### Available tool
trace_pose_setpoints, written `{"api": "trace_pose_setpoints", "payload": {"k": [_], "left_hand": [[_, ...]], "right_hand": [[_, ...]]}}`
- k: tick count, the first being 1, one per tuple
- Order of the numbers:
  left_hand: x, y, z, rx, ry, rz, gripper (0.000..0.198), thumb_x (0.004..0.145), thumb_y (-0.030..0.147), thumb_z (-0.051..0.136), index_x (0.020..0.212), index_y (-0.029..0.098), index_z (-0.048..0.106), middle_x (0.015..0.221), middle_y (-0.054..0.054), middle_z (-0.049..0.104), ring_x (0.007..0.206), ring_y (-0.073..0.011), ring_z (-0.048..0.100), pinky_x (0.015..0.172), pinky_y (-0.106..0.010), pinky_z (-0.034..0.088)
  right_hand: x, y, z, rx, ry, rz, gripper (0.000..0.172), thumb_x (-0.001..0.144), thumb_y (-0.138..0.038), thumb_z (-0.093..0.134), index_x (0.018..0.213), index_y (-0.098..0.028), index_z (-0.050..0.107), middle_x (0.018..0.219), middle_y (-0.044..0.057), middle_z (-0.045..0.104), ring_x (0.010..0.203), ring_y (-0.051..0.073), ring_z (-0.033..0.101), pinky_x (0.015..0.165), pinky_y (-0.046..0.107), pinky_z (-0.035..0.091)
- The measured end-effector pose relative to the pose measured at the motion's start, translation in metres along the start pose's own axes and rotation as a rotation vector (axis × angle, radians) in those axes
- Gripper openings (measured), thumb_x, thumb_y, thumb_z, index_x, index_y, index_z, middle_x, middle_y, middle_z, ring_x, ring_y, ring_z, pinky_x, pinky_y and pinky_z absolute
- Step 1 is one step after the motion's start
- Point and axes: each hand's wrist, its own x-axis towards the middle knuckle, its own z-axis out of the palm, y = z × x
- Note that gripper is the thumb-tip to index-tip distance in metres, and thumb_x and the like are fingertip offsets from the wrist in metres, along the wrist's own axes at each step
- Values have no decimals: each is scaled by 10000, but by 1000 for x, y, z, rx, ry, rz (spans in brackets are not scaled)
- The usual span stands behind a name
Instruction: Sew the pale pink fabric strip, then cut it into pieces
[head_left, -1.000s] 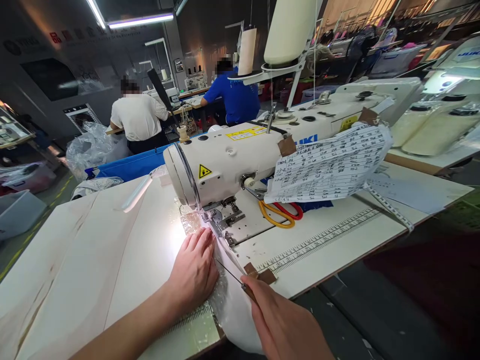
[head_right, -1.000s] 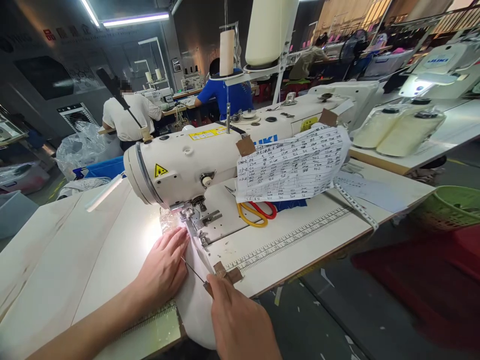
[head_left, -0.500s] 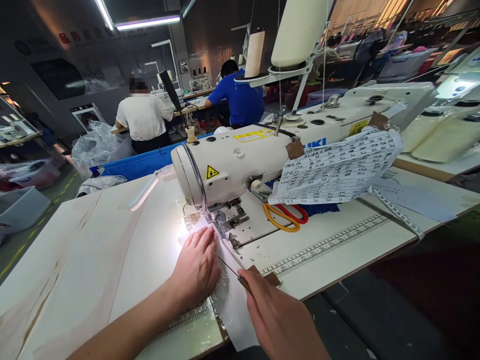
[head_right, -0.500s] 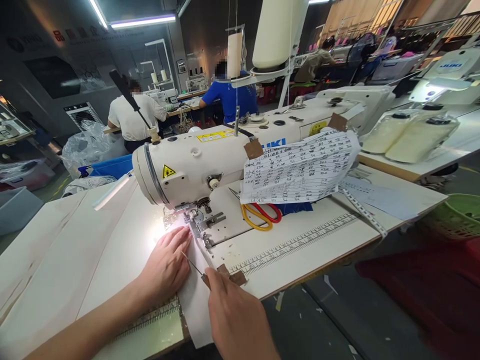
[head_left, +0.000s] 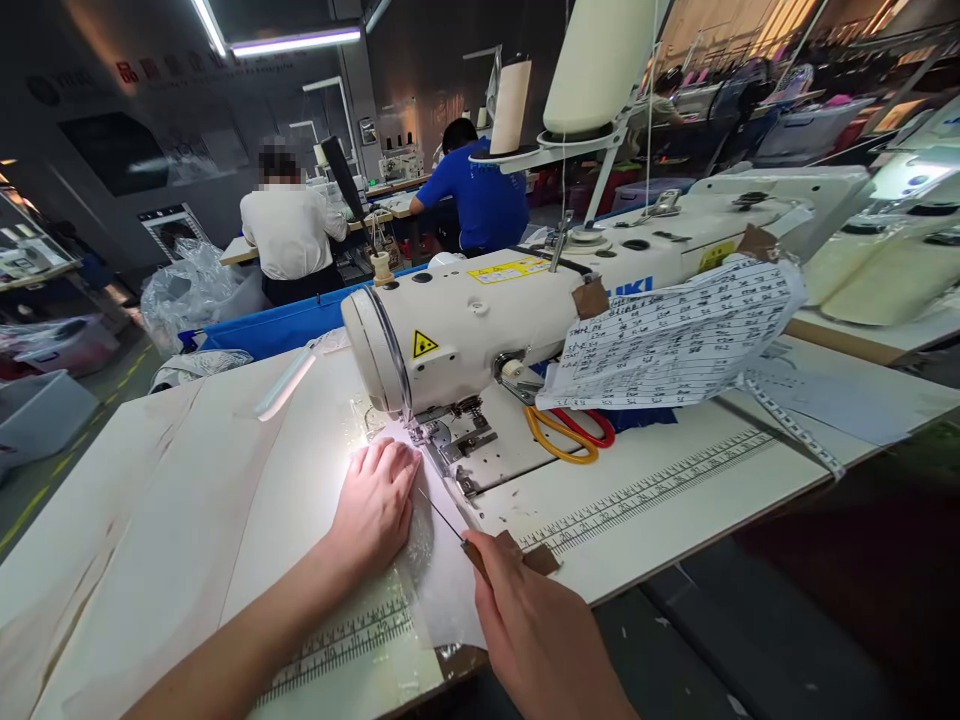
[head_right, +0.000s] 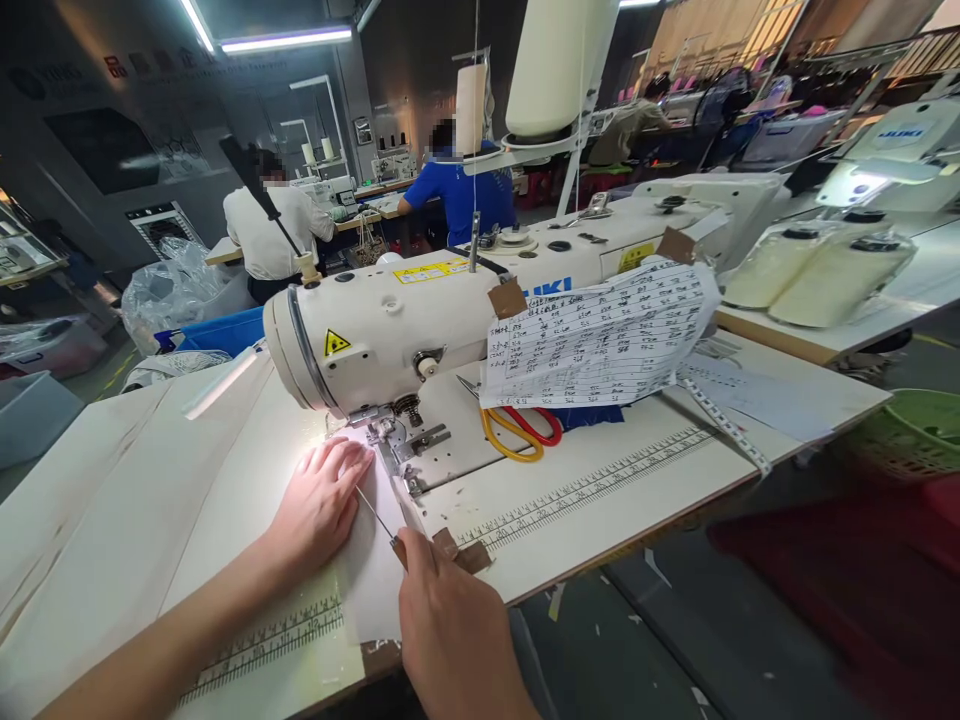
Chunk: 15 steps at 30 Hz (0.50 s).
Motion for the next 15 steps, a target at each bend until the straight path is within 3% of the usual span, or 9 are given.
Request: {"api": "trace_pose_setpoints", "payload": {"k": [9,15], "left_hand": [[-6,25,-7,-65,-68,40,377,865,197,429,1191,93,588,1262,-175,595,1197,-333,498,988,-551,449],[-8,23,-2,-30,-118,21,435,839,185,466,1252,84,560,1326,-161,564,1224,-342,485,1026,-555,415]], "right_hand": [[0,-2,-4,-10,37,-12,322,887,-67,269,1072,-154,517,762,51,706,505,154,658,394,229,401],[-9,3,-9,40,-40,-1,312,929,-112,284,1128,-170,517,863,70,718,566,163,677,432,218,442]]}}
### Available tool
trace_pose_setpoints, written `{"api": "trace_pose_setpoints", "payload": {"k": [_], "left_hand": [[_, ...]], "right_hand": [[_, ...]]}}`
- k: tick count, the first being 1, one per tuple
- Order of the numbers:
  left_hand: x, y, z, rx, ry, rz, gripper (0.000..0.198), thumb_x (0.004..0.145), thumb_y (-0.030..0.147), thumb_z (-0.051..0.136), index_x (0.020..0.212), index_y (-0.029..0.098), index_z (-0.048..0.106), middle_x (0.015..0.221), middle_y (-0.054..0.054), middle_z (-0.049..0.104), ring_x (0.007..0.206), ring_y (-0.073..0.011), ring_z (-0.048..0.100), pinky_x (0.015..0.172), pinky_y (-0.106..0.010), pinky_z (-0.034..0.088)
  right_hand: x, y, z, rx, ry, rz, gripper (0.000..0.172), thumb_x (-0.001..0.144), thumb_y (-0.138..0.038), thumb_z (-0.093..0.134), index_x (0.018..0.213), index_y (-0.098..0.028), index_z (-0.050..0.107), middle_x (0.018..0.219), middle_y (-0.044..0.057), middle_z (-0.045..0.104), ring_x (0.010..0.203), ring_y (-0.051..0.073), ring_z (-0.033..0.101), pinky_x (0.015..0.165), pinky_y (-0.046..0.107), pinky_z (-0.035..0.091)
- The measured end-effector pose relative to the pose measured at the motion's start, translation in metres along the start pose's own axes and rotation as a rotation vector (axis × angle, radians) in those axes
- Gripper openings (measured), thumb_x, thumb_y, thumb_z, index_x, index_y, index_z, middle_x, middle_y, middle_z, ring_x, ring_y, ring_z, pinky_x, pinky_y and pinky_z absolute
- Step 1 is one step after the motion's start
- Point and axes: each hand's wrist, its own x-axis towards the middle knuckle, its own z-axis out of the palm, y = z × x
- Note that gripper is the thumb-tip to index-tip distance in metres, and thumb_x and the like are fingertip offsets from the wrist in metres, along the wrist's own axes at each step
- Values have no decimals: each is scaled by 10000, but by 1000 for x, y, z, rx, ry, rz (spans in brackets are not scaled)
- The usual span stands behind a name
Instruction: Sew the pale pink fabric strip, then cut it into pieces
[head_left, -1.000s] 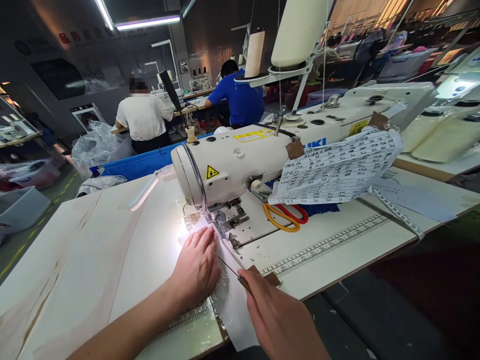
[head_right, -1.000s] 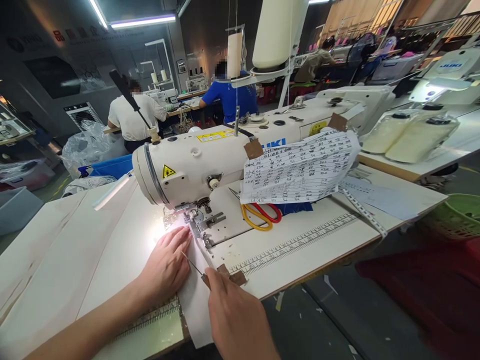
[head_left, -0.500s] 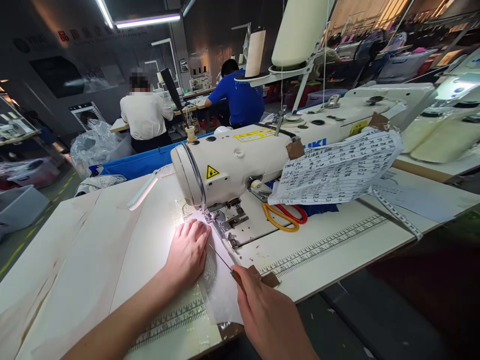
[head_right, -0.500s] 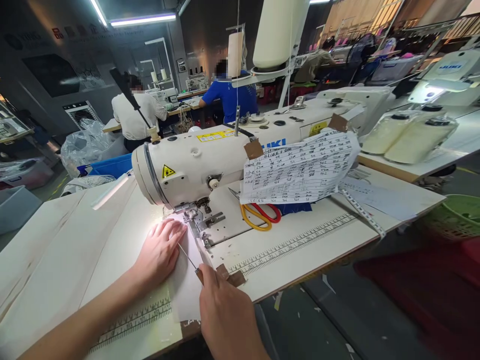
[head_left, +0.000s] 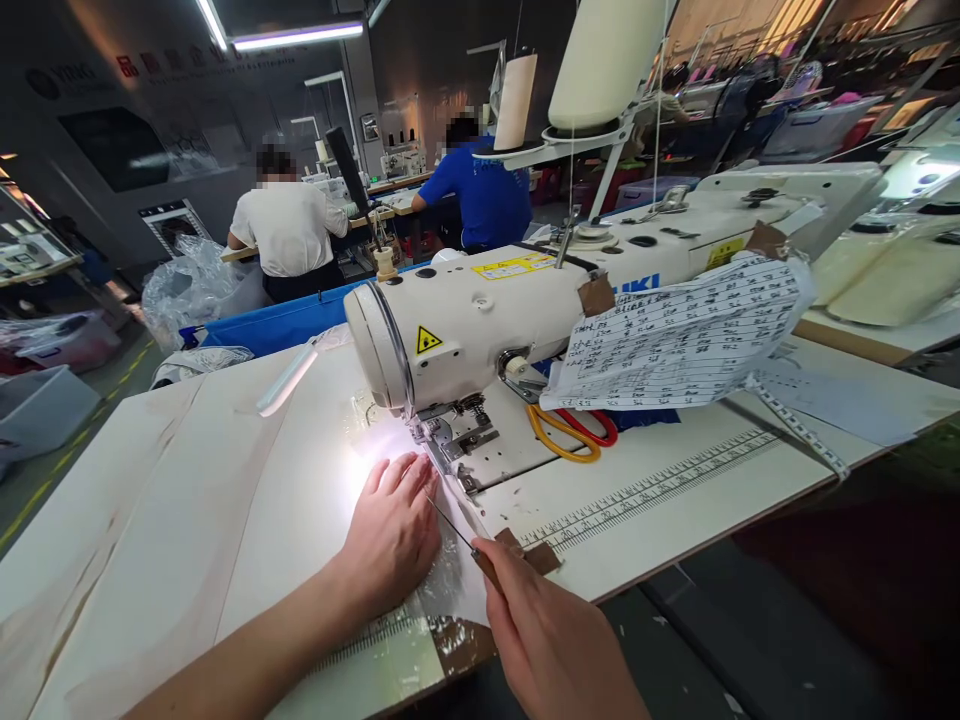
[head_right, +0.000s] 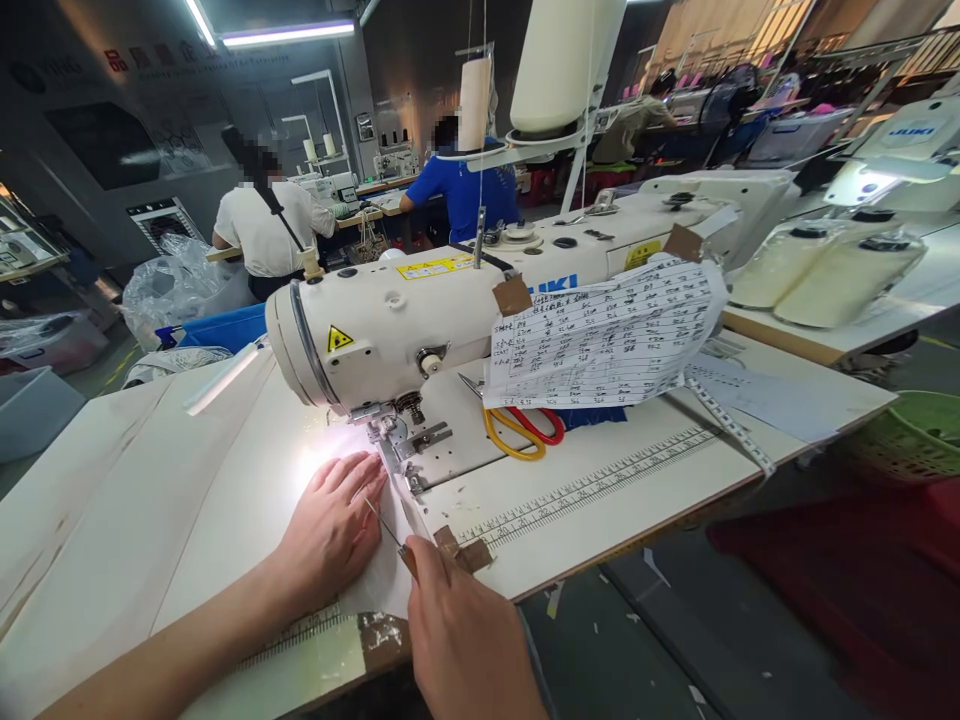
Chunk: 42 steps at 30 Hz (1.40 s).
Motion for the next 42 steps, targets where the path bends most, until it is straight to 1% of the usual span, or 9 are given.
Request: {"api": "trace_pose_setpoints", "payload": {"k": [2,7,12,14,23,28,35,37,42], "left_hand": [[0,0,-1,1,-11,6,434,841,190,469,1249,74,563,1330,-166,561,1221,-349,485,1026,-568,409],[0,6,-4,-5,-4,-24,414,897,262,435,1244,83,573,1315,-153,578,1226,-330,488,1044,-554,395],[-3,6,-1,13,-9,-3,408,889,247,438,1241,87,568,1329,-158,562,1230,-334,482,1044,-558,388],[-4,4,1,19,-7,4,418,879,230,442,1255,86,552,1341,-164,548,1229,-338,479,1040,-563,386],[-3,6,-1,-1,-12,4,395,900,243,421,1233,86,564,1311,-162,566,1220,-325,481,1060,-546,376],[-3,5,0,-17,-9,24,408,879,225,445,1242,69,546,1320,-192,544,1206,-334,481,1033,-552,402],[-2,5,-1,-23,-12,31,381,891,207,419,1214,57,553,1301,-205,546,1179,-332,494,1005,-548,426],[-2,6,-3,-18,-15,29,378,897,212,412,1216,64,551,1300,-198,546,1177,-329,497,1005,-539,428],[-2,7,-6,-27,2,17,360,908,220,398,1210,94,548,1263,-184,563,1154,-315,515,987,-521,447]], "right_hand": [[-4,4,-3,33,-14,29,305,939,-130,306,1154,-178,516,885,69,722,582,165,680,448,219,461],[-9,20,-8,64,31,91,271,965,-187,327,1140,-191,534,904,66,726,645,170,698,496,212,498],[-9,33,-8,97,9,176,274,995,-267,324,1166,-202,528,685,-1,692,482,157,640,431,205,460],[-9,35,-7,112,16,185,269,996,-283,331,1160,-207,531,650,-20,678,455,147,623,412,197,449],[-11,37,-4,112,-10,189,273,990,-277,335,1152,-195,538,764,20,715,528,160,661,440,211,477],[-11,37,-5,97,4,187,280,984,-280,340,1142,-205,558,724,15,714,498,169,655,438,219,482],[-12,37,-3,88,4,183,271,988,-272,332,1152,-217,540,913,26,736,657,174,705,507,224,525],[-11,37,-4,92,-9,192,265,988,-277,336,1145,-220,541,896,22,738,629,173,701,501,225,524],[-8,34,-9,125,-3,211,252,986,-317,358,1095,-238,571,683,-19,710,439,153,631,373,197,455]]}}
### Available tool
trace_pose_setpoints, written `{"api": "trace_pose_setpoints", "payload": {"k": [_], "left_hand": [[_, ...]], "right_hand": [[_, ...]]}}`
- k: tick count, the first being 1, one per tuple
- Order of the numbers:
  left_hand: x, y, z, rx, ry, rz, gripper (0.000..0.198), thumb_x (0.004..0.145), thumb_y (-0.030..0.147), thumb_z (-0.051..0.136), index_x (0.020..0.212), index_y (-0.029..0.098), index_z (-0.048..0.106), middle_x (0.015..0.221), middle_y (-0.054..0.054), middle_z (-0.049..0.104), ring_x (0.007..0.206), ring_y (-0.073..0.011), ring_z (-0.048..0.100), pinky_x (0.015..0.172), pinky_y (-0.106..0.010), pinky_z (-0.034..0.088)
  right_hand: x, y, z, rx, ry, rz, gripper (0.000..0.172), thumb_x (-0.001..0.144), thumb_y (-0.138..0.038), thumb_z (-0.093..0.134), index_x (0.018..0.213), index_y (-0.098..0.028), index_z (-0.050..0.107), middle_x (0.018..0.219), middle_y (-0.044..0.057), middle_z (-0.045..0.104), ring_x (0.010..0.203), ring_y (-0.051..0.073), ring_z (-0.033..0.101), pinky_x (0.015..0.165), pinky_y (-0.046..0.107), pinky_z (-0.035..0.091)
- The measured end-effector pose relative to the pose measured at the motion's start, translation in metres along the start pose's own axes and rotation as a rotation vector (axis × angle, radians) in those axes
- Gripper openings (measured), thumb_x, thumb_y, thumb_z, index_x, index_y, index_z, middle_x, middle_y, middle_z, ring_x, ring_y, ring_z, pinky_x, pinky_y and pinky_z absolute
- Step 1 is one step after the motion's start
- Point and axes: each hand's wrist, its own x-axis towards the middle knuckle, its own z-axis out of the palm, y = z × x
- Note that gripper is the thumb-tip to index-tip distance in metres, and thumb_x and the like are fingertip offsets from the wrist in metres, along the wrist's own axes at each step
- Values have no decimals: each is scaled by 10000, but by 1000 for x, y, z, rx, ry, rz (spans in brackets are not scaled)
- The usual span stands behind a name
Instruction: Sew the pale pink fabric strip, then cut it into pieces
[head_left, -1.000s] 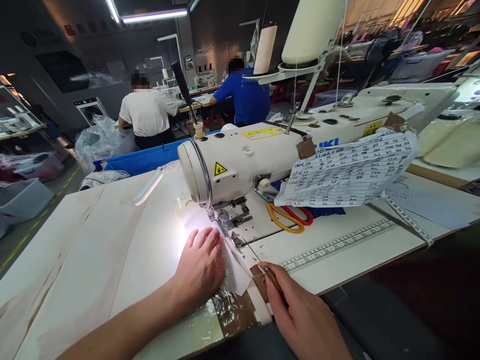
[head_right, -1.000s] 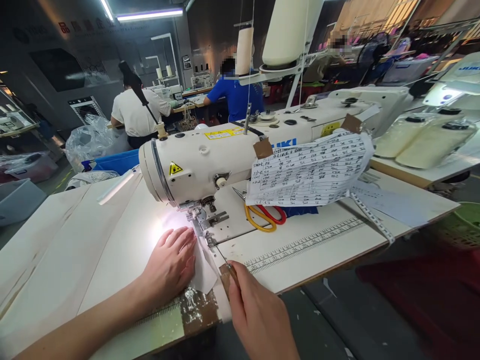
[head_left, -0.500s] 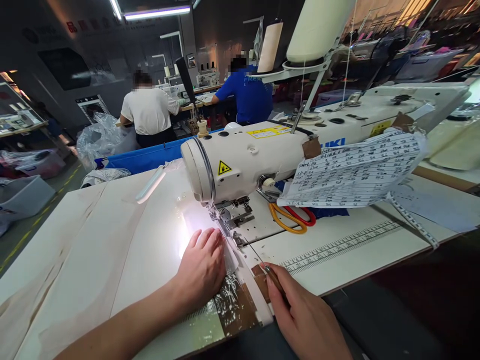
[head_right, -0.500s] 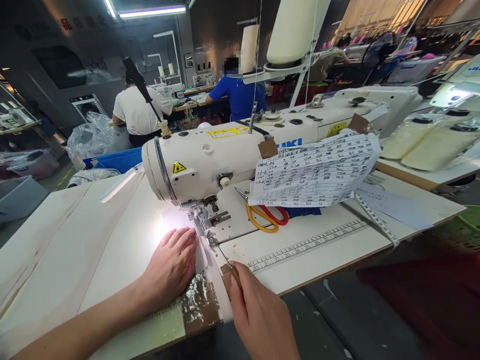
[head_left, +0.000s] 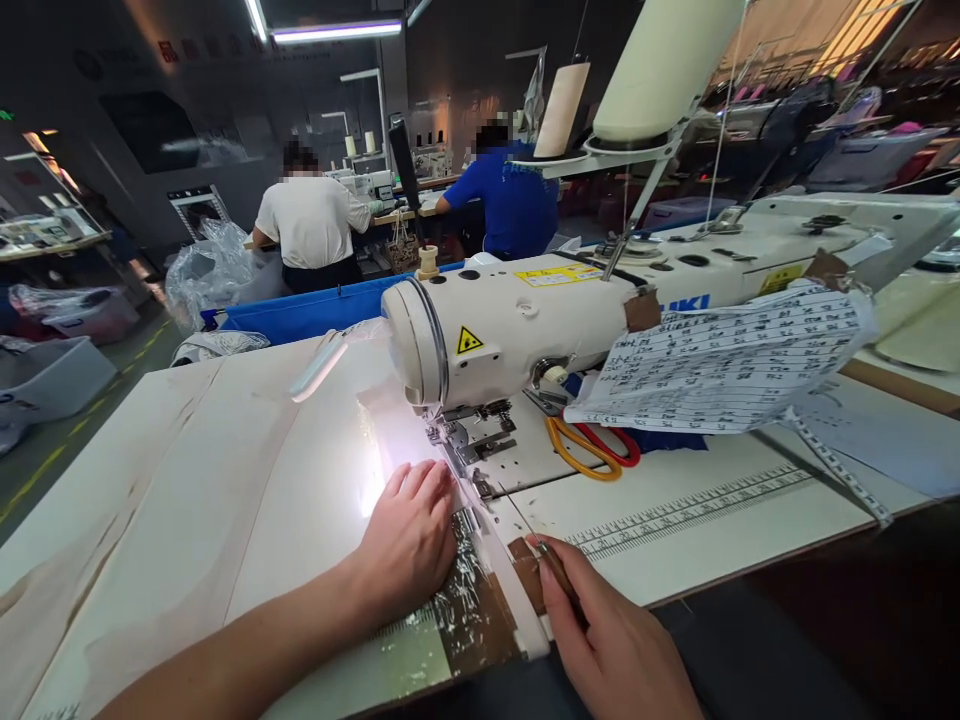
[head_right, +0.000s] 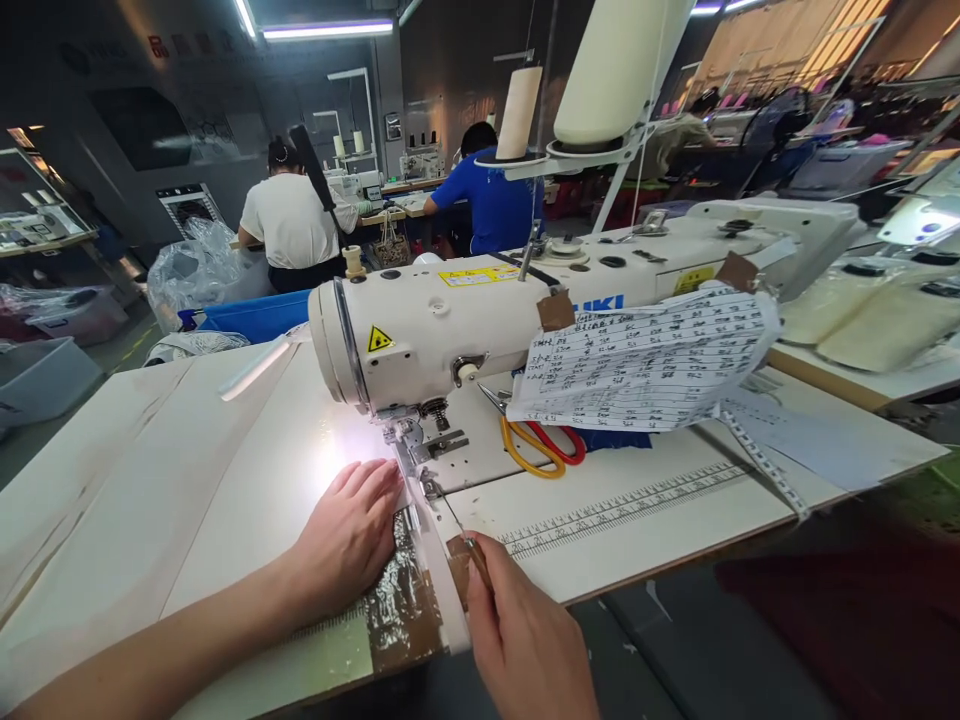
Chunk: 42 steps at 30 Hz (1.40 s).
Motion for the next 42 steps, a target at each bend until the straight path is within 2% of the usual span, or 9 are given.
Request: {"api": "trace_pose_setpoints", "payload": {"k": [3,11,15,20,24,27,31,34,42], "left_hand": [[0,0,0,-11,13,0,346,904,222,410,1190,94,557,1233,-189,571,1146,-314,514,981,-522,448],[2,-2,1,-8,12,-8,347,896,215,404,1167,80,574,1218,-185,573,1124,-310,511,963,-494,458],[5,-6,1,-20,20,-29,350,891,204,396,1170,81,569,1207,-185,574,1112,-305,516,944,-488,472],[8,-12,3,-45,34,-39,346,888,201,407,1157,50,566,1177,-196,565,1088,-308,501,936,-473,472],[11,-17,6,-97,19,-66,239,888,190,422,1011,100,606,1064,-147,571,981,-265,502,872,-431,484],[13,-22,8,-106,0,-96,188,891,179,420,892,130,602,976,-110,556,885,-233,488,792,-397,486],[15,-24,10,-110,9,-97,180,889,163,420,871,129,595,964,-110,541,876,-229,481,780,-380,476],[15,-24,9,-124,0,-94,191,895,174,418,859,124,599,973,-122,545,884,-235,495,794,-382,481],[14,-24,7,-130,3,-101,212,897,162,394,868,129,602,992,-124,550,897,-237,504,816,-386,482]], "right_hand": [[2,-1,0,9,32,-25,258,982,-315,346,1070,-242,577,714,-6,716,456,157,640,387,196,472],[-3,4,1,45,-19,6,236,977,-304,387,1152,-258,539,872,16,733,620,165,692,430,185,490],[-2,-3,-1,147,-16,76,220,975,-335,408,1128,-276,554,861,12,729,576,156,676,403,170,476],[4,-23,-5,260,14,168,285,980,-356,416,1231,-253,506,978,50,718,804,178,703,527,161,527],[13,-31,2,261,-16,14,256,992,-304,381,1193,-259,533,1037,47,683,838,163,681,648,194,542],[23,-33,16,223,-17,-151,231,988,-278,378,1122,-240,563,966,50,665,803,167,665,639,215,532],[35,-36,35,86,76,-332,226,984,-228,361,1077,-198,565,904,59,653,762,174,654,616,234,497],[43,-38,42,-25,121,-386,250,987,-209,330,1065,-177,565,890,60,651,704,166,645,549,233,450],[48,-39,50,-179,118,-401,306,1002,-210,282,1071,-154,575,871,55,649,572,138,608,483,242,385]]}}
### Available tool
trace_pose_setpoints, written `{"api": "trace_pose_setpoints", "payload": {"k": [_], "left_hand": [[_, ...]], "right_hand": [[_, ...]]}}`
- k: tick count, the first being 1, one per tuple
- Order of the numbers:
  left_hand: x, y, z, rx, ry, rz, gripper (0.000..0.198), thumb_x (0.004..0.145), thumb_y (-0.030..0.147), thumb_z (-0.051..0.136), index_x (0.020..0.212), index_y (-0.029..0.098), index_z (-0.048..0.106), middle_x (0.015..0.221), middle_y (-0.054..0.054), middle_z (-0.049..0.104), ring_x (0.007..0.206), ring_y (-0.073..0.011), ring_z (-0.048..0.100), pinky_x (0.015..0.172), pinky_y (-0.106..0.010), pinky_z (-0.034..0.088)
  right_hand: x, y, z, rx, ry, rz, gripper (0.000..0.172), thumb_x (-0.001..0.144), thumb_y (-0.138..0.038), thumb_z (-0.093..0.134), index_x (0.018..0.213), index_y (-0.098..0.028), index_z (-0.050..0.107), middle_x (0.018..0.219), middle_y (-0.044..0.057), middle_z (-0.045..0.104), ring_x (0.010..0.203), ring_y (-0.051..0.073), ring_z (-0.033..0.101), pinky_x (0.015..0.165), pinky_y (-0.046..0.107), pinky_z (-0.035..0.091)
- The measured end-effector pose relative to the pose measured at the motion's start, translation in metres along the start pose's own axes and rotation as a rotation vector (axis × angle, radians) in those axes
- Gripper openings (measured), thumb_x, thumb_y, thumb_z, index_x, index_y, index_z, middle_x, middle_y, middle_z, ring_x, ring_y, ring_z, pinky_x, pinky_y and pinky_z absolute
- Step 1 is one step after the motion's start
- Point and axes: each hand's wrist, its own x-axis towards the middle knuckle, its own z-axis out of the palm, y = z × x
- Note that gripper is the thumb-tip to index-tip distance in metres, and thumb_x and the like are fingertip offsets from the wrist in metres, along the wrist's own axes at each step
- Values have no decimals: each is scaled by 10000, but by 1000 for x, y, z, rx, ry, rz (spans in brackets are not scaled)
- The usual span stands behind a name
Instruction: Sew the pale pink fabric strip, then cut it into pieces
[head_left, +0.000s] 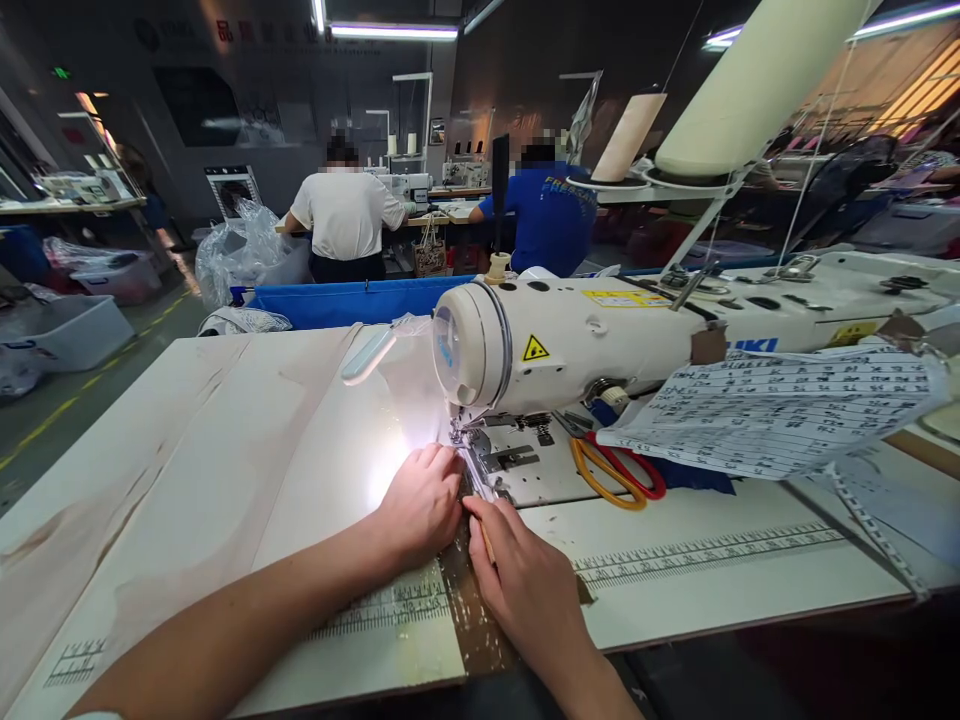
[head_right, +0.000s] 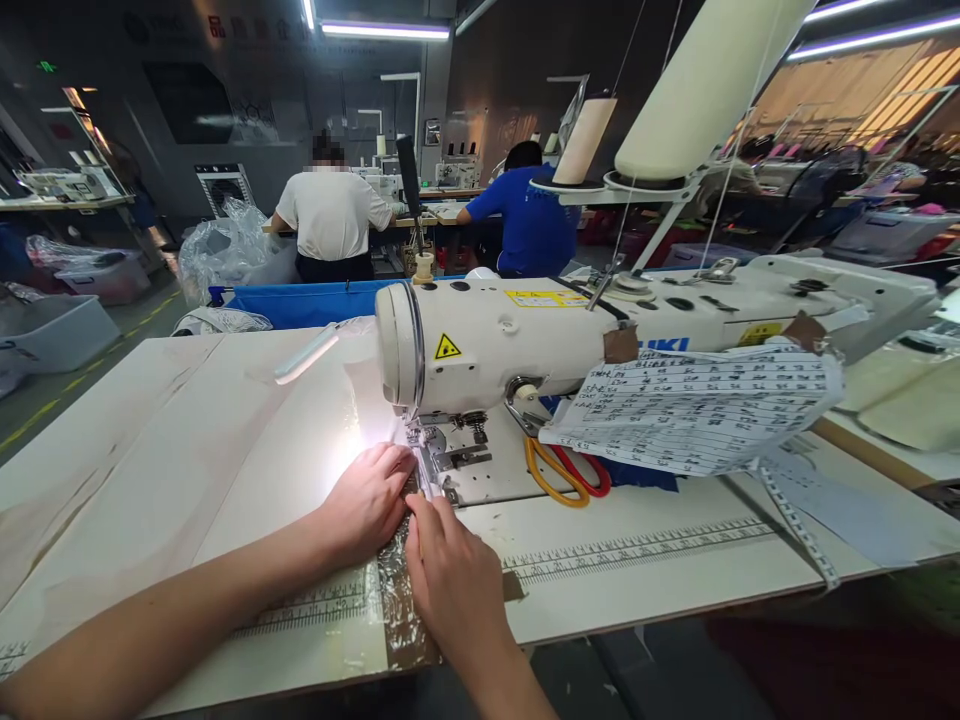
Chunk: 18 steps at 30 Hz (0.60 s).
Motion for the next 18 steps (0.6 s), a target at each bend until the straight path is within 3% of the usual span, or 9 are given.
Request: {"api": "trace_pose_setpoints", "payload": {"k": [6,12,18], "left_hand": [[-1,0,0,-26,6,-21,193,872,158,418,934,134,599,996,-116,551,903,-240,495,806,-396,477],[1,-7,2,-44,26,-43,218,849,151,436,978,128,610,1055,-132,572,989,-264,511,867,-414,466],[3,-15,1,-78,44,-76,270,804,115,455,1028,137,603,1091,-127,598,1032,-278,531,862,-426,466]], "right_hand": [[-1,-2,1,-121,21,-33,347,1023,-200,229,1056,-141,569,859,59,655,570,135,617,497,251,383],[3,-12,0,-268,-10,2,358,956,-92,258,1091,-127,588,789,45,640,491,133,583,447,274,338],[-3,-12,-2,-212,-1,-6,355,959,-128,297,1108,-128,620,805,51,651,520,132,595,458,260,363]]}}
